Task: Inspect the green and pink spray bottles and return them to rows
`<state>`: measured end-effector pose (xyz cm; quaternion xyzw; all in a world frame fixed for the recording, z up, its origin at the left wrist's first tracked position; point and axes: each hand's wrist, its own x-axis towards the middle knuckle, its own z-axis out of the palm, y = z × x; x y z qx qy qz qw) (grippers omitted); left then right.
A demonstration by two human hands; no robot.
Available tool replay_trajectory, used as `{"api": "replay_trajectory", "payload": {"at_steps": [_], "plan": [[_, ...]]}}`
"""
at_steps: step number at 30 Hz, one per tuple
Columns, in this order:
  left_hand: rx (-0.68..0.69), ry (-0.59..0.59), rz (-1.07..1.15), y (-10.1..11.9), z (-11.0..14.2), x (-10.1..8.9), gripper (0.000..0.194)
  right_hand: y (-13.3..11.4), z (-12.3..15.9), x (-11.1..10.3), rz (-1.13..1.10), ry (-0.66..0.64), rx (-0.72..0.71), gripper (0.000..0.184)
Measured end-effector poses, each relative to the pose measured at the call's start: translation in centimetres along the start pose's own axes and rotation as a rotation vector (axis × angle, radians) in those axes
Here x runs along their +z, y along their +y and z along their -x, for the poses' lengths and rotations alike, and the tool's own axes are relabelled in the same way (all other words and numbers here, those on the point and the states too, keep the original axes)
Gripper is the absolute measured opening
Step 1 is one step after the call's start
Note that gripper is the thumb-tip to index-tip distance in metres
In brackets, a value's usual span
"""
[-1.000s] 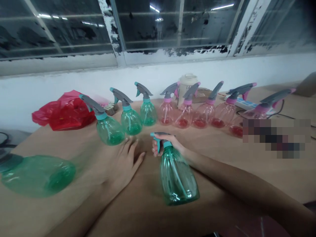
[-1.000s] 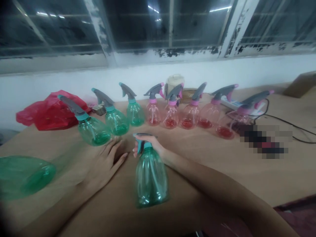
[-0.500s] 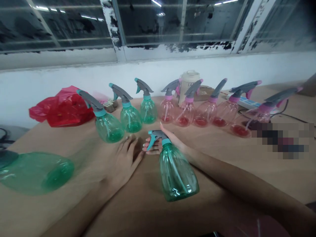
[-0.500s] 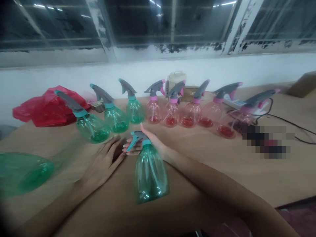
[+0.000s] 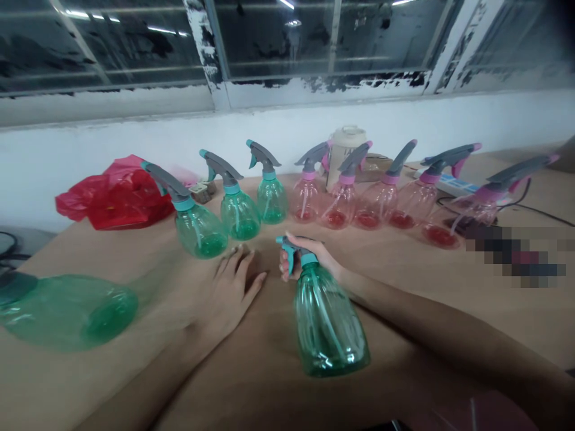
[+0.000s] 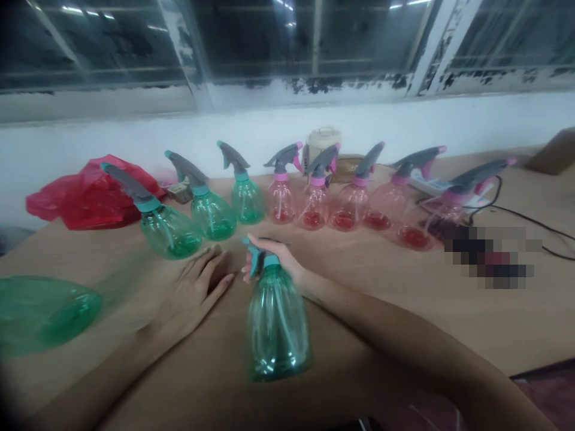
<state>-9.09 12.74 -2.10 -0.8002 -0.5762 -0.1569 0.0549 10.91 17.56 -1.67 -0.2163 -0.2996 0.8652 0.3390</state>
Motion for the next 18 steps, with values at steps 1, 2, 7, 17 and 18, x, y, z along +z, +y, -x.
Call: {"api": "replay_trajectory", "payload": {"at_steps": [1, 2, 7, 17, 18], "plan": [[0.001, -0.004, -0.008, 0.04, -0.01, -0.05, 0.049, 0.12, 0.17, 0.16, 0.025, 0.013, -0.013, 0.029], [-0.001, -0.006, -0.014, 0.08, -0.01, -0.09, 0.049, 0.24, 0.31, 0.3, 0.03, 0.015, -0.021, 0.027], [0.01, -0.001, -0.013, 0.07, 0.03, -0.08, 0.047, 0.3, 0.2, 0.19, -0.082, -0.101, 0.037, 0.035], [0.016, -0.009, -0.001, -0.15, 0.02, -0.06, 0.047, -0.09, -0.12, -0.24, -0.165, -0.089, 0.087, 0.051], [0.018, -0.01, -0.001, -0.16, 0.01, -0.07, 0.047, -0.09, -0.09, -0.21, -0.173, -0.089, 0.084, 0.051]]}}
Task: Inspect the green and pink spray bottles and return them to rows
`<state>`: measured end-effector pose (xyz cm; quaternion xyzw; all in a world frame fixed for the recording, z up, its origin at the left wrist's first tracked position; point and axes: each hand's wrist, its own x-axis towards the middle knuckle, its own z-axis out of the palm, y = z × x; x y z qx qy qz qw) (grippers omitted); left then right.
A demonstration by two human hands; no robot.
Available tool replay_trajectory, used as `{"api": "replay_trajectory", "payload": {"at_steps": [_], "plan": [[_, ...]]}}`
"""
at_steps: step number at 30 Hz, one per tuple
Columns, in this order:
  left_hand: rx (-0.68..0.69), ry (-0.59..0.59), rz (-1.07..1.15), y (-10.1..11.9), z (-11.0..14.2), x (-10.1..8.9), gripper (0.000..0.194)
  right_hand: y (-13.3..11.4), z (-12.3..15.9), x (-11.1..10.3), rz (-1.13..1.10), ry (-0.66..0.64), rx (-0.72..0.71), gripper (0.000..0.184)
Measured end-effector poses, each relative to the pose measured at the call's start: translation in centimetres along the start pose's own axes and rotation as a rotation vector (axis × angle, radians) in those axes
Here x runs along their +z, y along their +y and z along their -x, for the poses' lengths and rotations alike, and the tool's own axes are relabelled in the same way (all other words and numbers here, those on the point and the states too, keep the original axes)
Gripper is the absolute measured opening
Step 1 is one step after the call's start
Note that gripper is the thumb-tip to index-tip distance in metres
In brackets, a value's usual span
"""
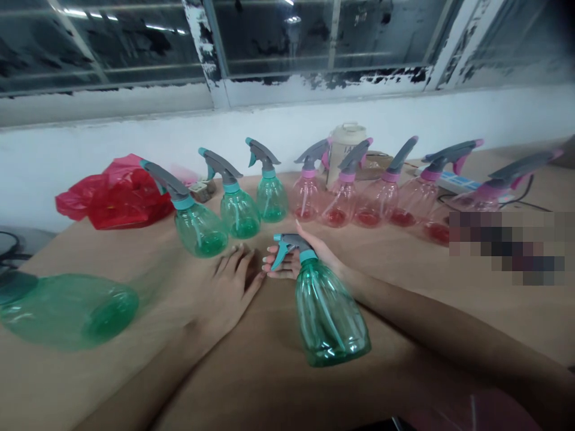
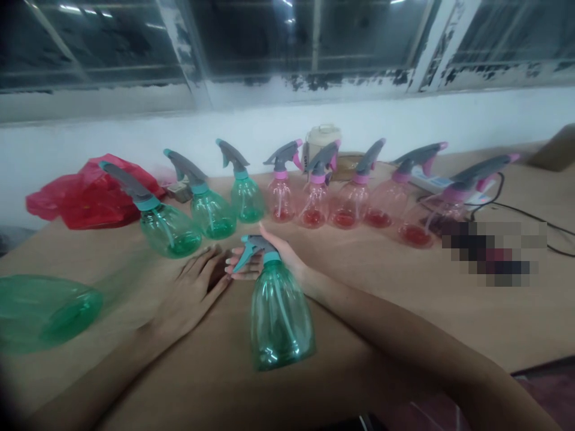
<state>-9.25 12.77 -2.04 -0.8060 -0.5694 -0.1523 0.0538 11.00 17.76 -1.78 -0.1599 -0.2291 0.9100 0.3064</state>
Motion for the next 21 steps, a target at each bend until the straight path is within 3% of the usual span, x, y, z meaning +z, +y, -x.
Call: {"api": "replay_trajectory", "payload": {"at_steps": [3, 9, 12, 21], "plan": [[-0.001, -0.01, 0.002, 0.07, -0.05, -0.06, 0.049, 0.04, 0.03, 0.02, -0.023, 0.015, -0.03, 0.049], [-0.011, -0.013, 0.003, 0.34, -0.08, -0.26, 0.049, 0.29, 0.02, -0.43, 0.113, 0.094, -0.145, 0.027], [-0.013, -0.021, -0.016, 0.33, -0.04, -0.27, 0.049, 0.35, 0.0, -0.41, 0.151, 0.107, -0.134, 0.03], [0.009, -0.021, -0.034, 0.08, 0.01, -0.07, 0.05, -0.12, -0.14, -0.19, -0.026, 0.006, -0.014, 0.049]]}}
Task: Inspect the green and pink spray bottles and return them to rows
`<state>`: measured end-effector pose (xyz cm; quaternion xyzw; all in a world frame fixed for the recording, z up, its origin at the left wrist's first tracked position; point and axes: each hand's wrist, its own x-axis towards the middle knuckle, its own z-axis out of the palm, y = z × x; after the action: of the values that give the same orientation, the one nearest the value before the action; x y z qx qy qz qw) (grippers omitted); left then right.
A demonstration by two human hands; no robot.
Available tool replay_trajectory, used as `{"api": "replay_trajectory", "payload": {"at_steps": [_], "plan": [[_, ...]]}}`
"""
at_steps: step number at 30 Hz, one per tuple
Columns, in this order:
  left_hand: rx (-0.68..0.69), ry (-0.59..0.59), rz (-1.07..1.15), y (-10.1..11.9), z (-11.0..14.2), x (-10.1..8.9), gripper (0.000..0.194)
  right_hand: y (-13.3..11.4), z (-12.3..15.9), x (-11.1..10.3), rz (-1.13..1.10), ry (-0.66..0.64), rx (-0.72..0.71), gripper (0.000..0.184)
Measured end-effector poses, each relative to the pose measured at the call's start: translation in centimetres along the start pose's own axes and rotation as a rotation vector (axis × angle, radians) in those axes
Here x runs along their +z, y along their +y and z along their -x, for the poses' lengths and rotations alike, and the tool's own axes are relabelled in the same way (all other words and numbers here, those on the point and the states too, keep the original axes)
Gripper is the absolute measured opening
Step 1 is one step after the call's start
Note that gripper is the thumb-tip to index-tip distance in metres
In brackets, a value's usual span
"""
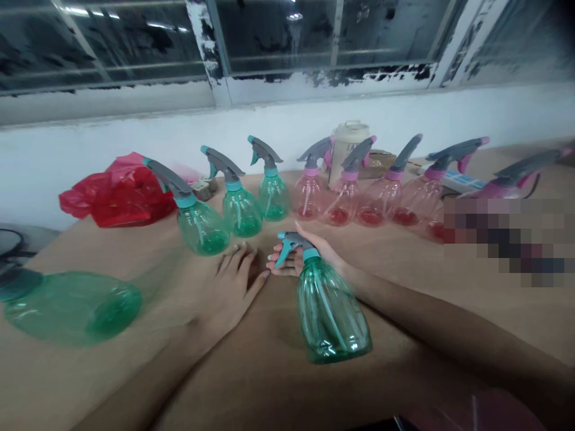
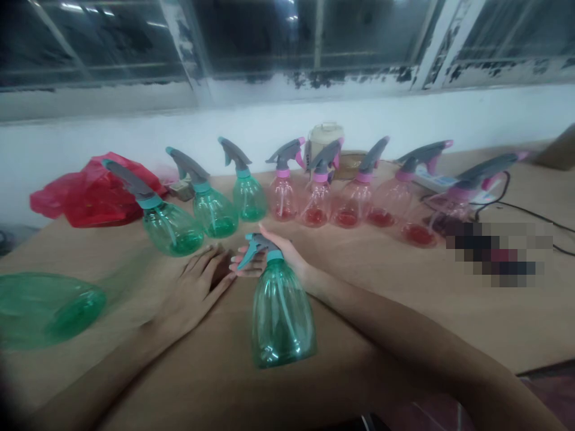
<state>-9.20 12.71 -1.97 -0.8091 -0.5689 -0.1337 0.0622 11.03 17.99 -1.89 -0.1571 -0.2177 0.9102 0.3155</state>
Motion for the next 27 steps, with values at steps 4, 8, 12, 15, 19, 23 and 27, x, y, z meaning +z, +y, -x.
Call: {"api": "replay_trajectory", "payload": {"at_steps": [4, 8, 12, 15, 19, 23, 27], "plan": [[0.006, -0.019, -0.02, 0.06, 0.01, -0.14, 0.05, -0.04, 0.06, -0.04, -0.012, 0.0, 0.002, 0.052], [0.004, -0.032, -0.025, 0.04, -0.01, -0.19, 0.05, -0.06, 0.09, 0.1, -0.022, 0.017, 0.025, 0.051], [0.02, -0.018, -0.022, -0.05, 0.02, -0.06, 0.05, -0.06, 0.03, 0.06, -0.005, 0.021, 0.024, 0.05], [0.019, -0.003, -0.021, -0.11, 0.08, 0.07, 0.051, 0.04, 0.01, -0.12, 0.015, 0.02, 0.011, 0.048], [0.012, -0.023, -0.024, -0.06, 0.1, 0.09, 0.053, 0.31, 0.17, -0.29, 0.124, 0.079, -0.083, 0.032], [0.001, -0.036, -0.035, 0.1, 0.07, 0.0, 0.053, 0.59, 0.33, -0.28, 0.191, 0.088, -0.101, 0.029], [0.006, -0.033, -0.033, 0.14, 0.12, -0.02, 0.053, 0.56, 0.17, -0.39, 0.088, 0.02, -0.056, 0.035]]}}
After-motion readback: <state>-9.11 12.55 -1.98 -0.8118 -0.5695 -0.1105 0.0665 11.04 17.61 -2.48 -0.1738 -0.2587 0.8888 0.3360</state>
